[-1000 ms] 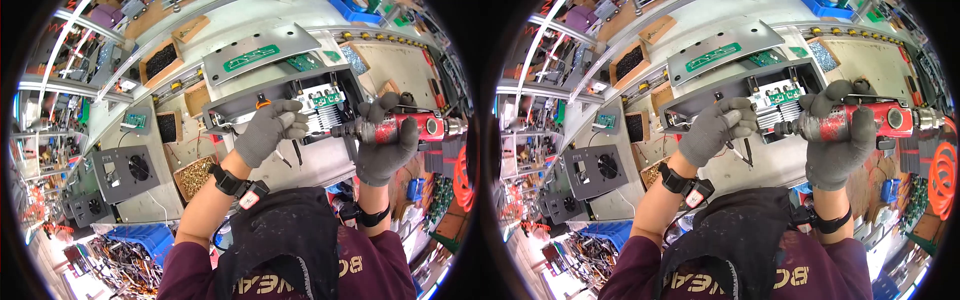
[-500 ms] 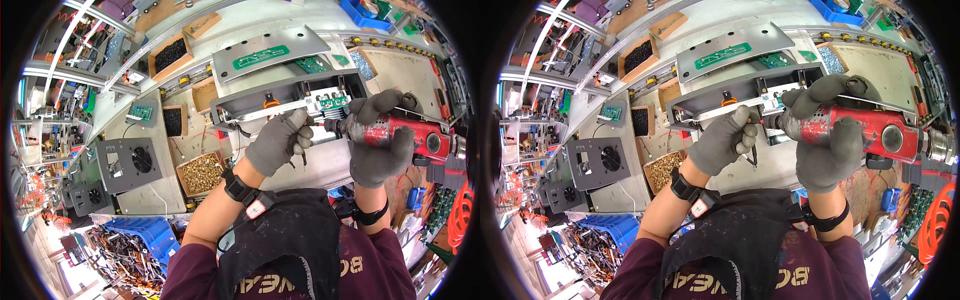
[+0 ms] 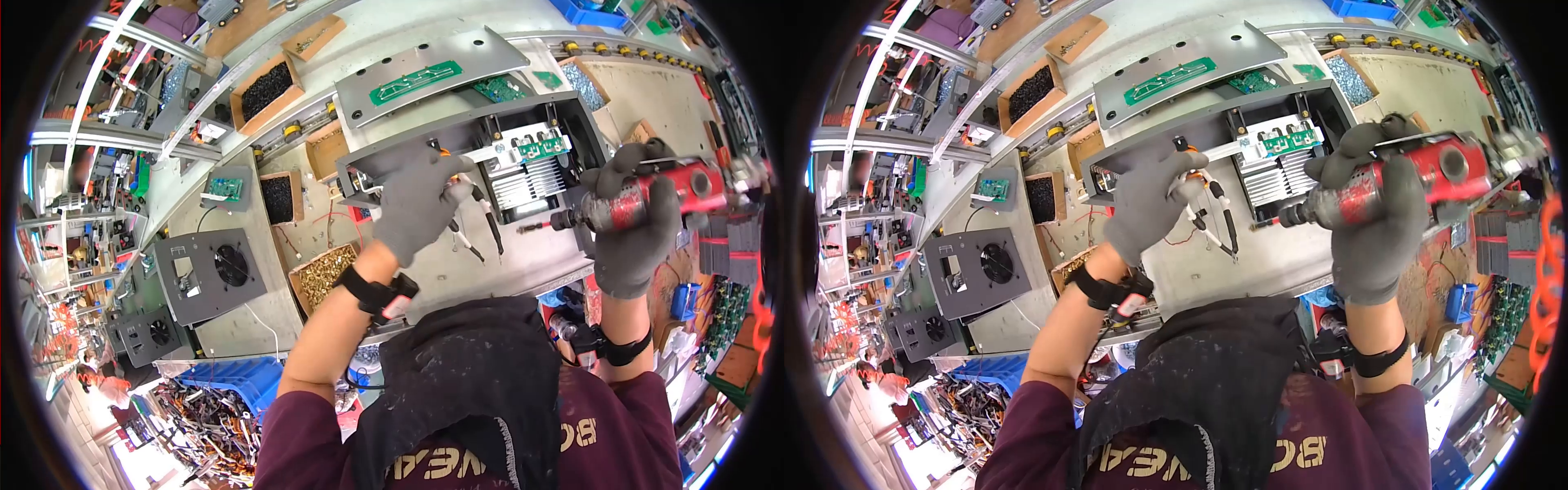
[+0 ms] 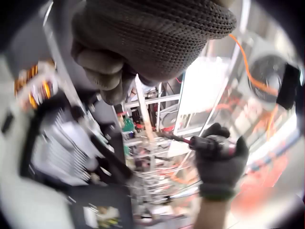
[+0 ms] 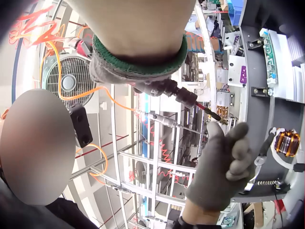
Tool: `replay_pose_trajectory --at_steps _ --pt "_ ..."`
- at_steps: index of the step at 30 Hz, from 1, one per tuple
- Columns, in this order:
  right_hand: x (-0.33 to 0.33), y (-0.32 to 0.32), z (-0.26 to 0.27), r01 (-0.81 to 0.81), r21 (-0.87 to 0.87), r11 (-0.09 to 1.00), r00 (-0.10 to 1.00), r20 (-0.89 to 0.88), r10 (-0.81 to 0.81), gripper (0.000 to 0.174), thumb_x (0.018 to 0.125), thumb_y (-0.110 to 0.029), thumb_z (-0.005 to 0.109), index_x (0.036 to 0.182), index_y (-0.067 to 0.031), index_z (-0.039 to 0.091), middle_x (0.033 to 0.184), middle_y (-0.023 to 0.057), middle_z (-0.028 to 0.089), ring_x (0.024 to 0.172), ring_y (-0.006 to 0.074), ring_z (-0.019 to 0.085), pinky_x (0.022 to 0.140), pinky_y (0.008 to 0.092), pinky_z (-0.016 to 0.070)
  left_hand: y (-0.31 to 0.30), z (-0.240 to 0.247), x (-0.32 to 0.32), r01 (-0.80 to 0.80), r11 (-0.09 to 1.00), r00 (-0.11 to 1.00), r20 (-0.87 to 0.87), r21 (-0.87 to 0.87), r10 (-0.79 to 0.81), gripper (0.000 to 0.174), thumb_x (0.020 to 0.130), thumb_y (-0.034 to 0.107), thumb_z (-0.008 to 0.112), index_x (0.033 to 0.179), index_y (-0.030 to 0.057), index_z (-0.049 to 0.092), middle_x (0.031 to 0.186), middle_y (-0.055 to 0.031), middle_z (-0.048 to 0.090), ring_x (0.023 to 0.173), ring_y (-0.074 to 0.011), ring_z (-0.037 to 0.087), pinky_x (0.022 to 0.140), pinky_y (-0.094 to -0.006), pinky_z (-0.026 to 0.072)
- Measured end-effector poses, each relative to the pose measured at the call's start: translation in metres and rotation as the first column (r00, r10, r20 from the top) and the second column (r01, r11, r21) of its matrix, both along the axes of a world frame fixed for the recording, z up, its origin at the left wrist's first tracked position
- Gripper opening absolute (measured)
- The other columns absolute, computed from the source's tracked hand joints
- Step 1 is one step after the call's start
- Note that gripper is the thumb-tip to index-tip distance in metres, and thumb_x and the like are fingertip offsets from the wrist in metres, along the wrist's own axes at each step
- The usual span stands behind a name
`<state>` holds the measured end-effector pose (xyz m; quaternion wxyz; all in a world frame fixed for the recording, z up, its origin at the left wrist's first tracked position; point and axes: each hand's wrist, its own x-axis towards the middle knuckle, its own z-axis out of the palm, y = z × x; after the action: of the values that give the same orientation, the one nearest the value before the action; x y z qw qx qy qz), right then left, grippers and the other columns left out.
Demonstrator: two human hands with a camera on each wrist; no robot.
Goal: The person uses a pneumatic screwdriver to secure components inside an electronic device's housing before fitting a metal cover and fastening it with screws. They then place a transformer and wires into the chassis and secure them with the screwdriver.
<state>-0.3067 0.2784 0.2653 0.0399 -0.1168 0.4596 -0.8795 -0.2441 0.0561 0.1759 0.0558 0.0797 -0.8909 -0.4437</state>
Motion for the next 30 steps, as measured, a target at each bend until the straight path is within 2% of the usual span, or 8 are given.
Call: replay_pose_trajectory --at_steps 2,4,11,18,21,23,25,30 --pt "-0.004 0.012 -0.018 -0.021 -0.037 0.999 0.992 0.126 0.026 0.029 0.091 -0.029 0.047 0.111 -0.0069 0.047 0.094 0.0097 0.059 0.071 0.0182 0.058 0.071 0.0406 0.0531 -0.006 0.009 0.002 0.149 0.811 0.942 -0.168 -0.565 -0.29 0.05 0.068 0.025 0.075 0.115 0.0234 0.061 0.11 -0.0076 0.059 0.1 -0.0265 0.053 0.084 -0.0382 0.0412" --pt "-0.004 0.011 -0.033 -0.045 -0.087 0.995 0.967 0.245 0.065 0.027 0.092 -0.029 0.047 0.108 -0.008 0.05 0.092 0.0082 0.061 0.07 0.0169 0.059 0.07 0.0397 0.0533 0.0 0.0 0.001 0.231 0.794 0.946 -0.061 -0.563 -0.318 0.061 0.059 0.024 0.078 0.116 0.0309 0.06 0.128 -0.0068 0.047 0.115 -0.0308 0.042 0.093 -0.0457 0.0328" --pt "0.001 0.009 -0.054 0.053 -0.14 0.989 0.908 0.42 0.011 0.024 0.09 -0.031 0.052 0.102 -0.0098 0.056 0.088 0.0064 0.064 0.067 0.0159 0.059 0.063 0.0311 0.0501 0.012 -0.014 -0.01 0.274 0.779 0.892 -0.154 -0.564 -0.425 0.05 0.062 0.026 0.076 0.11 0.032 0.063 0.124 -0.0032 0.051 0.115 -0.0298 0.043 0.095 -0.047 0.0307" --pt "-0.001 0.012 -0.048 0.023 -0.05 0.998 0.905 0.426 0.0 0.02 0.091 -0.028 0.05 0.101 -0.0107 0.052 0.086 0.0043 0.061 0.067 0.0136 0.059 0.07 0.0388 0.0535 0.023 -0.023 -0.019 0.312 0.771 0.874 -0.151 -0.556 -0.463 0.028 0.063 0.017 0.07 0.089 0.026 0.067 0.099 0.0015 0.059 0.103 -0.0237 0.051 0.09 -0.0416 0.0367" --pt "-0.004 0.011 -0.043 -0.019 0.224 0.974 0.971 0.236 -0.035 0.028 0.087 -0.025 0.055 0.109 -0.0077 0.052 0.086 0.0055 0.06 0.066 0.0145 0.056 0.069 0.0356 0.0517 0.03 -0.028 -0.032 0.367 0.778 0.873 -0.099 -0.511 -0.477 0.022 0.062 0.013 0.069 0.082 0.0221 0.065 0.084 0.0019 0.058 0.09 -0.0211 0.054 0.082 -0.0391 0.0414" --pt "-0.011 0.011 -0.039 0.011 0.268 0.963 0.986 0.159 -0.055 0.025 0.086 -0.02 0.055 0.107 -0.0063 0.052 0.088 0.0062 0.06 0.069 0.0144 0.057 0.067 0.034 0.0527 0.031 -0.033 -0.044 0.348 0.822 0.881 -0.144 -0.451 -0.451 0.02 0.061 0.009 0.066 0.079 0.0187 0.064 0.075 -0.0005 0.056 0.078 -0.0227 0.055 0.068 -0.0383 0.0453" --pt "-0.021 0.012 -0.031 0.013 0.323 0.946 0.997 0.07 -0.037 0.028 0.083 -0.009 0.058 0.11 -0.0053 0.052 0.092 0.0068 0.06 0.074 0.0154 0.059 0.061 0.0288 0.052 0.037 -0.039 -0.048 0.266 0.869 0.898 -0.219 -0.417 -0.38 0.019 0.062 0.009 0.066 0.079 0.0173 0.063 0.074 -0.0011 0.056 0.077 -0.0232 0.054 0.066 -0.0372 0.0457" --pt "-0.053 -0.003 -0.034 0.105 0.316 0.943 0.994 -0.069 -0.087 0.034 0.083 -0.012 0.058 0.116 -0.0085 0.049 0.094 0.0065 0.059 0.074 0.0156 0.06 0.059 0.0266 0.0494 0.047 -0.047 -0.055 0.064 0.979 0.913 -0.384 -0.193 -0.136 0.018 0.063 0.006 0.067 0.079 0.0117 0.063 0.073 -0.0034 0.055 0.074 -0.0244 0.054 0.061 -0.0361 0.0461"
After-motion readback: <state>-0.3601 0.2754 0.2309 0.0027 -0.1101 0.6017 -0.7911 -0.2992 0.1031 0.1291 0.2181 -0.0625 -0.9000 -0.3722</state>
